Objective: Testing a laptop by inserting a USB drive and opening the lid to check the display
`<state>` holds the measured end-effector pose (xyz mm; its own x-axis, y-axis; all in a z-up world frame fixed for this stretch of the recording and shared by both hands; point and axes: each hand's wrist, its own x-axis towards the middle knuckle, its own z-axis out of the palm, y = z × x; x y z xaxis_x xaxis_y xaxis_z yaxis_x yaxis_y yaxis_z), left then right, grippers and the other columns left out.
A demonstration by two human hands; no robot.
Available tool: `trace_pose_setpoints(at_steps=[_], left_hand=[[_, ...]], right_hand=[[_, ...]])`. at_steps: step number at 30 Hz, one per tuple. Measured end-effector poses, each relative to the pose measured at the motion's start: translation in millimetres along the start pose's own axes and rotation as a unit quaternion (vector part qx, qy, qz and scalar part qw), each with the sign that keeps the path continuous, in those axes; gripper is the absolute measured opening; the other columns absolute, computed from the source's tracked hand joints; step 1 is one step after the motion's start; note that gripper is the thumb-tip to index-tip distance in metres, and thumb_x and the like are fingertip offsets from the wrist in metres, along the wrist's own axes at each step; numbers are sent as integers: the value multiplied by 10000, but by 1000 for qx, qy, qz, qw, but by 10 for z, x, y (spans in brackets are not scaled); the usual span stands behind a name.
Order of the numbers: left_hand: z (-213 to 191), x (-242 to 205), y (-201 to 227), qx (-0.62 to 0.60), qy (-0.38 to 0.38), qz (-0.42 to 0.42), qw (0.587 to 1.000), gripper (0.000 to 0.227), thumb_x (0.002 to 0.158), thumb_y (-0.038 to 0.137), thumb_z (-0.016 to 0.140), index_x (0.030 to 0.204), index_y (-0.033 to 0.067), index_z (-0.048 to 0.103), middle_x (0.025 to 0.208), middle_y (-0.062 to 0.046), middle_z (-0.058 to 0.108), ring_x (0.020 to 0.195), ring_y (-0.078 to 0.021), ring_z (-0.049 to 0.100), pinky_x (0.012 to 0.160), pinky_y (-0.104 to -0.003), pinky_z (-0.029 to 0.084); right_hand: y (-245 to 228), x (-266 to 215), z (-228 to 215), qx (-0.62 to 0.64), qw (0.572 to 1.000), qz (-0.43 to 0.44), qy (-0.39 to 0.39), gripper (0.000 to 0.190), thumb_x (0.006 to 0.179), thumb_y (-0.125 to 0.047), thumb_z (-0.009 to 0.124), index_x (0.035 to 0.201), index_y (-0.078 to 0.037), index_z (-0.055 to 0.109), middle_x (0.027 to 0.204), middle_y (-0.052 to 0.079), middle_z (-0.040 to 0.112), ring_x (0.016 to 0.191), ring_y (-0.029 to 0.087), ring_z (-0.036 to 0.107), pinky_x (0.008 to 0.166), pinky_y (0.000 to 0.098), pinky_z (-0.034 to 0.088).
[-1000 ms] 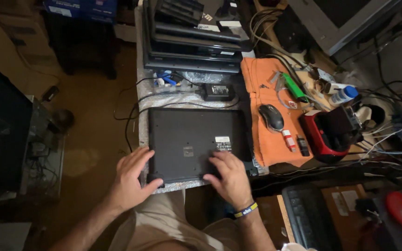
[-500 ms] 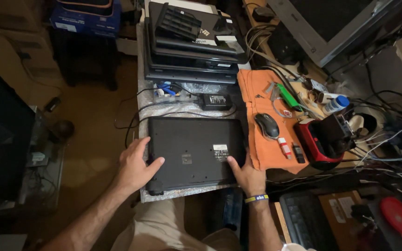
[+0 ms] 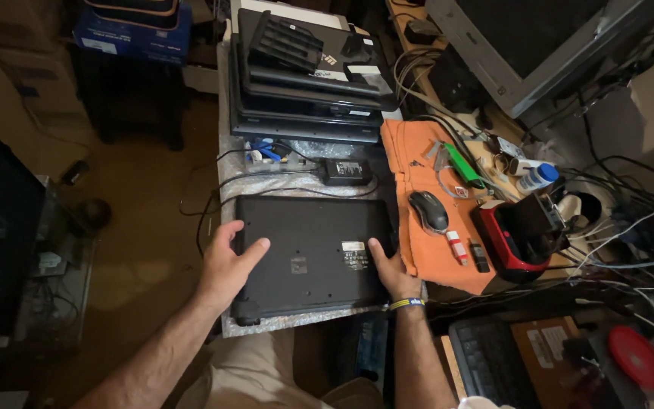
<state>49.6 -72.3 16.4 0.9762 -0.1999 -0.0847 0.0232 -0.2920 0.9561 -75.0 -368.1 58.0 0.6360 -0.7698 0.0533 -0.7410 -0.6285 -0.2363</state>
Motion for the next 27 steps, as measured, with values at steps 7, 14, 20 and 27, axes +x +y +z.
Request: trace_pose_setpoints(at_steps=[7,14,20,27], left_hand=[[24,26,9,-101,73,-68,990,623,729,346,911,1251,77,702,1284,-233,687,1273,-372,613,994,-421,523],[30,44,-78,-184,95,-27,978,582,808,190,867,1323,23,653,1267,-252,651,1197,-314,617,983,-391,514],[-100,147,-346,-289,83,-60,952,688,869,39,785,1479,-47,479,1287,-289,569,1113,-305,616,957,-408,541],[-433,182,-810,-338,57,-49,938,313,939,138,786,1207,13,683,919,-187,715,710,-257,703,557,-378,608]], right_hand=[[-166,-36,-234,39,996,59,-57,1206,798,-918,531,1600,-37,342,1610,248,397,1513,388,349,1295,484,184],[-423,-356,-745,127,989,51,-62,1148,803,-833,637,1565,-8,397,1564,287,438,1476,421,391,1276,517,237],[-520,-440,-803,152,985,33,-71,1017,840,-766,658,1540,-57,454,1533,285,477,1448,447,420,1212,579,319],[-153,-402,-276,304,950,20,-75,673,817,-564,819,1234,-65,644,1117,299,725,1144,460,671,898,540,539]])
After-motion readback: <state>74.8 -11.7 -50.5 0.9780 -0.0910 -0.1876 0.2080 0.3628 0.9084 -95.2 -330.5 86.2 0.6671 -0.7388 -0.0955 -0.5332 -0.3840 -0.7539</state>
